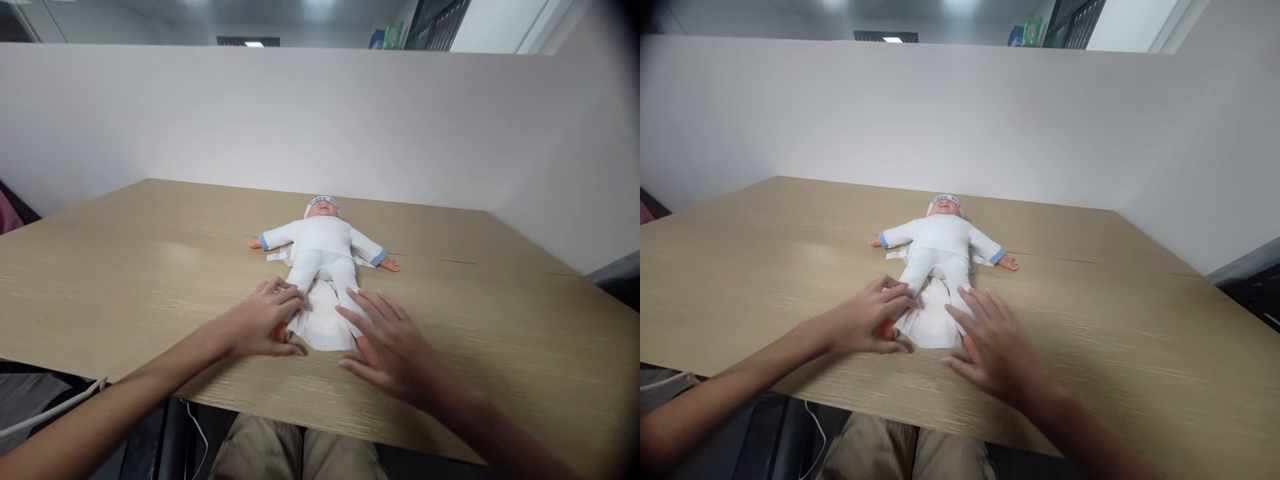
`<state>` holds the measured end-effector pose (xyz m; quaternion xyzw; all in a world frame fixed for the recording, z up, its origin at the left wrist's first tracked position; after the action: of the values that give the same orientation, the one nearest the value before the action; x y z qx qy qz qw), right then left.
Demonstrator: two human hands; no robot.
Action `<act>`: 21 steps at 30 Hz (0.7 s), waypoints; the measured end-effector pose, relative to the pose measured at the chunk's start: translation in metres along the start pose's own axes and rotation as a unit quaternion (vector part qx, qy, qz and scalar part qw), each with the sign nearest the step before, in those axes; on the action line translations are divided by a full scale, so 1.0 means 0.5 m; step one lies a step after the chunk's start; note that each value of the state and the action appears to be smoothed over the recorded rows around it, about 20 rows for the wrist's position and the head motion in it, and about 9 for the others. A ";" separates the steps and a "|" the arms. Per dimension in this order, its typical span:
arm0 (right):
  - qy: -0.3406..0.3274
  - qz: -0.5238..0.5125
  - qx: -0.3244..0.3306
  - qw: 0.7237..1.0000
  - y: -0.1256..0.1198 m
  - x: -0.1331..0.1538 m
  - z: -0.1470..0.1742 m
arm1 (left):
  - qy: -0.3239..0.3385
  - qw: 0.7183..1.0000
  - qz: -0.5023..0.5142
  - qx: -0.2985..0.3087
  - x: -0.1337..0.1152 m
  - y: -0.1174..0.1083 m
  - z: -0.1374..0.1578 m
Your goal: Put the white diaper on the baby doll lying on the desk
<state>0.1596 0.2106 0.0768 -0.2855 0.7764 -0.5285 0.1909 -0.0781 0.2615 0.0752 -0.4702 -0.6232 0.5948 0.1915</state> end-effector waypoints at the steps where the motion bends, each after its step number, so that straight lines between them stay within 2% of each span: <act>1: 0.003 0.018 -0.012 1.000 0.009 0.016 0.008 | -0.011 1.000 -0.017 -0.009 -0.002 0.010 -0.003; 5: 0.042 0.054 -0.048 0.997 0.039 0.025 0.021 | -0.058 0.997 -0.044 -0.036 0.007 0.019 -0.017; 9: 0.070 0.014 -0.057 0.996 0.029 -0.013 -0.015 | -0.095 0.988 0.051 -0.110 0.039 -0.026 -0.043; 11: 0.103 -0.022 -0.065 0.992 0.014 -0.044 -0.051 | -0.097 0.978 0.103 -0.151 0.060 -0.053 -0.067; 15: 0.130 -0.119 -0.152 0.973 -0.022 -0.112 -0.144 | -0.131 0.957 0.139 -0.217 0.124 -0.090 -0.132; 16: 0.141 -0.146 -0.157 0.967 -0.023 -0.133 -0.169 | -0.148 0.952 0.151 -0.222 0.146 -0.093 -0.151; 19: 0.212 -0.205 -0.117 0.948 0.007 -0.211 -0.238 | -0.186 0.931 0.241 -0.204 0.217 -0.082 -0.207; 21: 0.255 -0.229 -0.089 0.935 0.041 -0.263 -0.274 | -0.196 0.905 0.332 -0.182 0.264 -0.065 -0.238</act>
<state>0.1734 0.3986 0.1077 -0.3270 0.7563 -0.5417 -0.1663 -0.0586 0.4407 0.0889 -0.5507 -0.5531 0.5806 -0.2318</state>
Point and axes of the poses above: each hand's wrist, its own z-axis away from the middle knuckle, its own y-axis out of the palm, x = y × z, the point moved 6 cm from there along -z, towards the middle knuckle, and after that the axes turned 2 degrees about -x, right-handed, at the moved point
